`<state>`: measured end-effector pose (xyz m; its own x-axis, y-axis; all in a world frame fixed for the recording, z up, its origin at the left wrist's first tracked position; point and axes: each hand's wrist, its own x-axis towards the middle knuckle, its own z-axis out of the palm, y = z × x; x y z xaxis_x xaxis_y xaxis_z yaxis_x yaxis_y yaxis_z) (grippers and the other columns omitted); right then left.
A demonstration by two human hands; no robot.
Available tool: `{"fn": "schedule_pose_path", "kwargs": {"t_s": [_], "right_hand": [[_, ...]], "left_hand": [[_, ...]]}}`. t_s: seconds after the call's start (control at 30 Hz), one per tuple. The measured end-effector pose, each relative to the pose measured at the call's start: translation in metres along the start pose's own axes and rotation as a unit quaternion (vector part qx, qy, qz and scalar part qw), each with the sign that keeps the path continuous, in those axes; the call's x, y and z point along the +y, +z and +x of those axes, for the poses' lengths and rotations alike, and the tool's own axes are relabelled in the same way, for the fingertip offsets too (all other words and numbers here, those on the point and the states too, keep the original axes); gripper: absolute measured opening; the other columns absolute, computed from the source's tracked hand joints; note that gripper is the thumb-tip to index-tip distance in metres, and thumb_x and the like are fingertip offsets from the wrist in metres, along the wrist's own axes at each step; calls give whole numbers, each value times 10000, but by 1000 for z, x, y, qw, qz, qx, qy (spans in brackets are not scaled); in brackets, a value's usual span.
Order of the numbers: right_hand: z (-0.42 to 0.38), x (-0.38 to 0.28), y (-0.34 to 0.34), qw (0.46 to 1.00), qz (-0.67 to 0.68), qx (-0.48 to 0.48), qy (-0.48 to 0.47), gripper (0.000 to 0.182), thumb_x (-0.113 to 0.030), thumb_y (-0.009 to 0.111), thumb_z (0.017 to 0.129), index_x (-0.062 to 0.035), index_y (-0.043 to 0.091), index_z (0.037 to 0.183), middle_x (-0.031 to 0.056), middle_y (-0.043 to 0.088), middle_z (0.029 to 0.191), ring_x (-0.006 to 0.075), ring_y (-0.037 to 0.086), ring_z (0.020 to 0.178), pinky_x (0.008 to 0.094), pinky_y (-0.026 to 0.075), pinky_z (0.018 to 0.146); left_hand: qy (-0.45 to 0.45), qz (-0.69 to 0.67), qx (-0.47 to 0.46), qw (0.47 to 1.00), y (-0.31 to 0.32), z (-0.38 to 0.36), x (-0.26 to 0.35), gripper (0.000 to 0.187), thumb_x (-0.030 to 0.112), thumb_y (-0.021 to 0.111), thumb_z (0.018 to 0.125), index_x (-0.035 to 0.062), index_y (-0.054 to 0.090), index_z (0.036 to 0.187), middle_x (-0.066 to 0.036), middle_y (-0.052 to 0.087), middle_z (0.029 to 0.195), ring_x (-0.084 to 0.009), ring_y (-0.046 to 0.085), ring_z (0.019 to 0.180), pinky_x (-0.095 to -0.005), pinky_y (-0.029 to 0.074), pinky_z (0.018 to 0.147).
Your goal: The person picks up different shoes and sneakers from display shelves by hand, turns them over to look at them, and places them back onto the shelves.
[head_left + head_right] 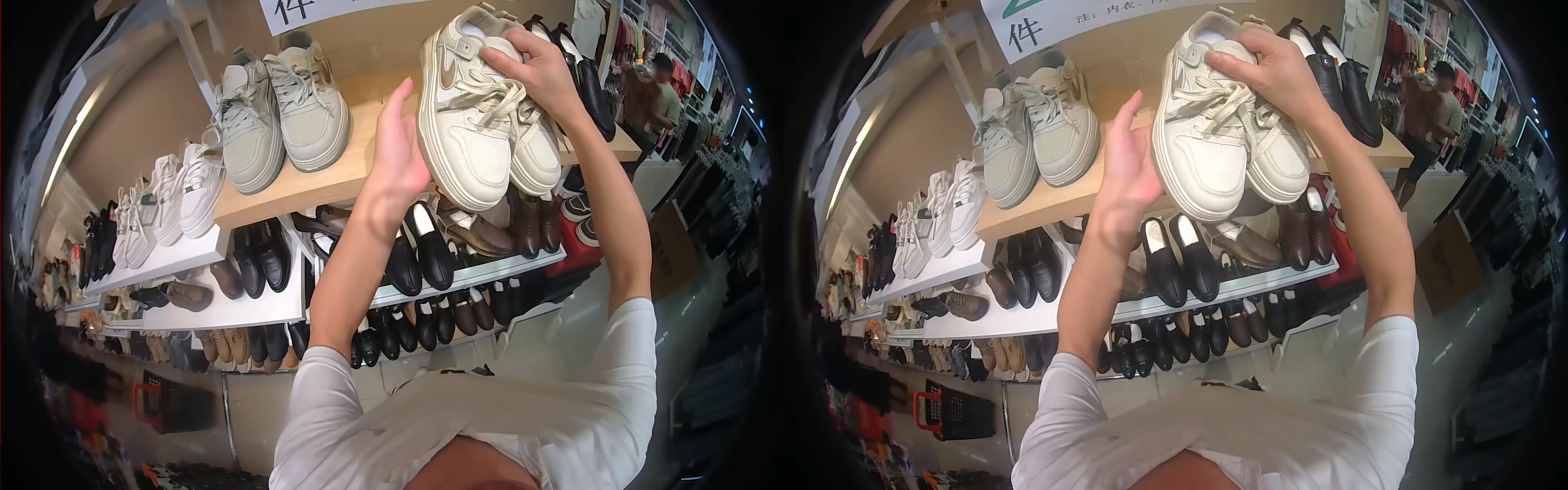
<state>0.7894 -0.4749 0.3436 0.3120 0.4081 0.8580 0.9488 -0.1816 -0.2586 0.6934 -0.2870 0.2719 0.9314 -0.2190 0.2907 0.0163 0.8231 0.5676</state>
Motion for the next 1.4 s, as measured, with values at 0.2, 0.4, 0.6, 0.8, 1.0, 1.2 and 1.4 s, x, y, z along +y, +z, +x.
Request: {"fn": "schedule_pose_path", "kwargs": {"t_s": [0.2,0.4,0.6,0.8,1.0,1.2,1.4], "right_hand": [[35,38,18,995,-96,-10,1,568,-544,734,787,17,656,740,124,577,664,209,524,610,370,424,584],[74,17,22,993,-73,-90,-37,506,-402,723,814,-32,654,1152,144,702,1038,292,668,937,356,517,824],[92,36,42,965,-34,-18,-260,386,-257,743,837,-2,654,1112,179,692,988,288,659,889,365,522,762],[73,62,27,969,-68,-44,-235,497,-316,707,876,2,586,1237,218,638,1165,327,610,1054,396,481,908],[61,78,-6,981,25,-63,-181,521,-330,673,887,42,555,1233,244,585,1224,394,548,1168,421,486,928],[11,98,-80,969,-227,-4,-96,447,-348,647,894,3,617,1168,239,604,1152,407,559,1110,461,441,967],[-8,187,-149,977,-211,-25,26,453,-366,648,890,-8,626,1166,254,607,1130,409,572,1091,423,459,945]], "left_hand": [[173,221,37,959,-30,2,-25,675,441,431,1005,-114,349,1382,-249,471,1384,-315,484,1279,-395,360,1100],[346,740,210,537,-4,-4,-38,937,356,727,847,-119,189,1450,-319,252,1497,-405,286,1398,-437,240,1152],[233,824,246,455,-23,13,-34,1077,426,763,781,-118,140,1472,-346,177,1513,-459,212,1415,-474,211,1163],[233,867,268,349,-28,12,-49,950,399,739,803,-138,261,1424,-364,253,1472,-485,277,1374,-503,254,1133],[324,858,271,291,-28,15,-55,880,408,727,816,-150,332,1371,-360,311,1434,-490,379,1292,-495,320,1086],[308,864,303,257,-24,14,-59,835,418,717,834,-116,358,1366,-324,312,1444,-461,382,1303,-489,327,1082],[373,815,351,271,-17,16,-84,680,340,709,852,-89,434,1302,-292,354,1395,-456,416,1268,-493,354,1047]]}}
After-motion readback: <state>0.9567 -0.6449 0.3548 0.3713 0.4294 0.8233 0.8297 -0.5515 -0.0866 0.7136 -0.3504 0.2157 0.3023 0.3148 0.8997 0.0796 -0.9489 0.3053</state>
